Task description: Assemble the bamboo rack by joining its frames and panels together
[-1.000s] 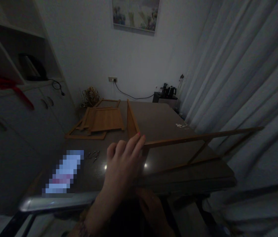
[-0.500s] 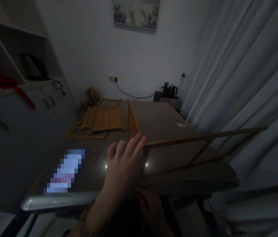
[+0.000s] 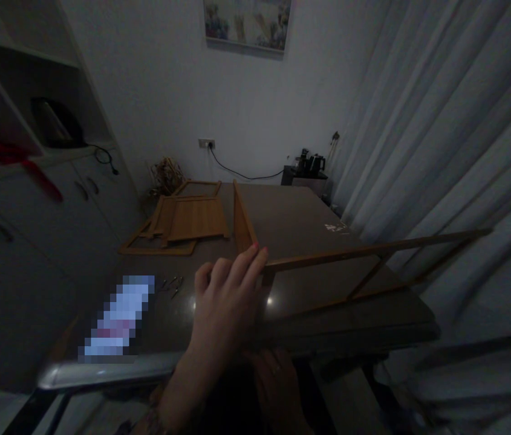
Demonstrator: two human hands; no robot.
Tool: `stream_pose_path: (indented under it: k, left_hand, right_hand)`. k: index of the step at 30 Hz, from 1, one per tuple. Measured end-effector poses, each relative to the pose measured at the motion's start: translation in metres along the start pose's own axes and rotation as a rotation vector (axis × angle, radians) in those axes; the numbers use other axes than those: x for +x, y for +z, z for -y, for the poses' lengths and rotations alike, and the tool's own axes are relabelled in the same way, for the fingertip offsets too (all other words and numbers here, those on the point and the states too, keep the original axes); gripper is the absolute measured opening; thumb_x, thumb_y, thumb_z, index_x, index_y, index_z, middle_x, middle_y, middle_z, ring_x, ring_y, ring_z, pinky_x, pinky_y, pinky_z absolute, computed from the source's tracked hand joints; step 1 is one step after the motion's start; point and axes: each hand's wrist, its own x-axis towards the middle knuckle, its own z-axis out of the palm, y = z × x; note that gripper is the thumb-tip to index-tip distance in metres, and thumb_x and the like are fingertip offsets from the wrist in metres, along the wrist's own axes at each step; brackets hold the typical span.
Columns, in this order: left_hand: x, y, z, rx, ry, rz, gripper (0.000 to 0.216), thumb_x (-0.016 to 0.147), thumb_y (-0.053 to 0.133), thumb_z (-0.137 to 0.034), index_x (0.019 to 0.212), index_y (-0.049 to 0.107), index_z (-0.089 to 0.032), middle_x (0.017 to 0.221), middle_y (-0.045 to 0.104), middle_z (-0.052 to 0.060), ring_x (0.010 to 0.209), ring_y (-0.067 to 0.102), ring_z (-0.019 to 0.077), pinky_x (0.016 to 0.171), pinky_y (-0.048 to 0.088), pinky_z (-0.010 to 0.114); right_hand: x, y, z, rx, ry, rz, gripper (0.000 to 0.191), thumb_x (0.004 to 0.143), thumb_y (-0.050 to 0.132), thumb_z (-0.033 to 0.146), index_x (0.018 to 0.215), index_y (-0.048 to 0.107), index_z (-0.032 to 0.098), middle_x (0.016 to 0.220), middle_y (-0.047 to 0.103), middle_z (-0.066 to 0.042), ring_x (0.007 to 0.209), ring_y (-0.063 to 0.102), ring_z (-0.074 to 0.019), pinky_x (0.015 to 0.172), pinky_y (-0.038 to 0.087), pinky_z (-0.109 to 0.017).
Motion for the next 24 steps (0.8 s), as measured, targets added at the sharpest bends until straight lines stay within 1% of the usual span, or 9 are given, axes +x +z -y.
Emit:
stream_pose_path:
  k: [2, 5, 7, 9, 11, 14, 16, 19, 24]
  left_hand:
    - [0.000, 0.000, -0.001, 0.001, -0.002, -0.016, 0.039, 0.088, 0.058, -0.031, 0.127, 0.053, -0.027, 0.128, 0.063, -0.003, 0.091, 0.054, 0.0224, 0.080, 0.034, 0.043]
    - [0.001, 0.001, -0.001, 0.002, -0.009, -0.027, 0.038, 0.089, 0.056, -0.032, 0.127, 0.054, -0.028, 0.128, 0.063, -0.003, 0.089, 0.054, 0.0218, 0.081, 0.034, 0.043]
    - [0.001, 0.001, 0.000, 0.001, -0.009, -0.033, 0.038, 0.089, 0.057, -0.031, 0.127, 0.053, -0.028, 0.127, 0.064, -0.003, 0.089, 0.055, 0.0219, 0.081, 0.034, 0.042]
    - [0.001, 0.002, 0.000, -0.002, -0.010, -0.031, 0.040, 0.087, 0.059, -0.031, 0.127, 0.053, -0.028, 0.126, 0.064, -0.002, 0.089, 0.055, 0.0222, 0.081, 0.035, 0.043]
    - [0.001, 0.001, -0.001, -0.005, -0.016, -0.022, 0.041, 0.086, 0.060, -0.030, 0.127, 0.054, -0.028, 0.126, 0.064, -0.002, 0.090, 0.055, 0.0223, 0.081, 0.035, 0.043]
    - [0.002, 0.000, -0.002, -0.002, -0.019, -0.019, 0.038, 0.087, 0.058, -0.029, 0.126, 0.055, -0.028, 0.126, 0.065, -0.002, 0.089, 0.055, 0.0222, 0.081, 0.035, 0.042]
    - [0.002, 0.000, -0.002, -0.002, -0.019, -0.020, 0.037, 0.088, 0.057, -0.029, 0.125, 0.055, -0.028, 0.125, 0.065, -0.002, 0.089, 0.055, 0.0221, 0.081, 0.035, 0.042]
    - [0.002, 0.000, -0.002, -0.006, -0.020, -0.013, 0.040, 0.087, 0.059, -0.030, 0.126, 0.055, -0.028, 0.126, 0.064, -0.001, 0.090, 0.055, 0.0223, 0.081, 0.036, 0.042]
    - [0.002, 0.001, -0.001, -0.006, -0.012, -0.018, 0.040, 0.087, 0.059, -0.032, 0.127, 0.054, -0.027, 0.127, 0.064, -0.002, 0.089, 0.055, 0.0221, 0.081, 0.035, 0.043]
  right_hand:
    - [0.004, -0.002, 0.003, 0.021, -0.014, 0.019, 0.036, 0.091, 0.037, 0.006, 0.106, 0.065, 0.023, 0.079, 0.071, -0.004, 0.068, 0.061, -0.0220, 0.065, 0.048, -0.035]
    - [0.008, -0.006, 0.004, 0.083, -0.027, 0.034, 0.034, 0.090, 0.041, 0.006, 0.106, 0.065, 0.023, 0.082, 0.072, -0.003, 0.071, 0.062, -0.0213, 0.067, 0.049, -0.033]
    - [0.009, -0.007, 0.004, 0.151, -0.004, 0.051, 0.035, 0.089, 0.042, 0.005, 0.107, 0.065, 0.025, 0.087, 0.073, -0.003, 0.075, 0.064, -0.0209, 0.070, 0.051, -0.033]
    - [0.007, -0.005, 0.002, 0.246, 0.078, 0.044, 0.036, 0.088, 0.043, 0.006, 0.109, 0.064, 0.027, 0.092, 0.073, -0.002, 0.081, 0.066, -0.0200, 0.074, 0.053, -0.032]
    - [0.004, -0.001, 0.000, 0.339, 0.209, -0.006, 0.034, 0.089, 0.045, 0.009, 0.113, 0.063, 0.027, 0.100, 0.073, -0.002, 0.089, 0.068, -0.0188, 0.079, 0.054, -0.030]
    - [-0.002, 0.005, -0.004, 0.392, 0.345, -0.068, 0.031, 0.092, 0.047, 0.016, 0.119, 0.059, 0.024, 0.108, 0.072, -0.004, 0.095, 0.070, -0.0186, 0.084, 0.055, -0.028]
    - [-0.005, 0.008, -0.005, 0.388, 0.351, -0.060, 0.030, 0.094, 0.046, 0.020, 0.120, 0.059, 0.024, 0.109, 0.073, -0.005, 0.095, 0.071, -0.0193, 0.084, 0.056, -0.030]
    - [-0.006, 0.010, -0.007, 0.367, 0.315, -0.048, 0.029, 0.096, 0.044, 0.023, 0.121, 0.059, 0.024, 0.110, 0.073, -0.005, 0.095, 0.071, -0.0202, 0.084, 0.057, -0.031]
    - [-0.005, 0.011, -0.008, 0.281, 0.275, -0.097, 0.030, 0.097, 0.041, 0.023, 0.120, 0.060, 0.024, 0.107, 0.073, -0.007, 0.095, 0.071, -0.0220, 0.083, 0.057, -0.034]
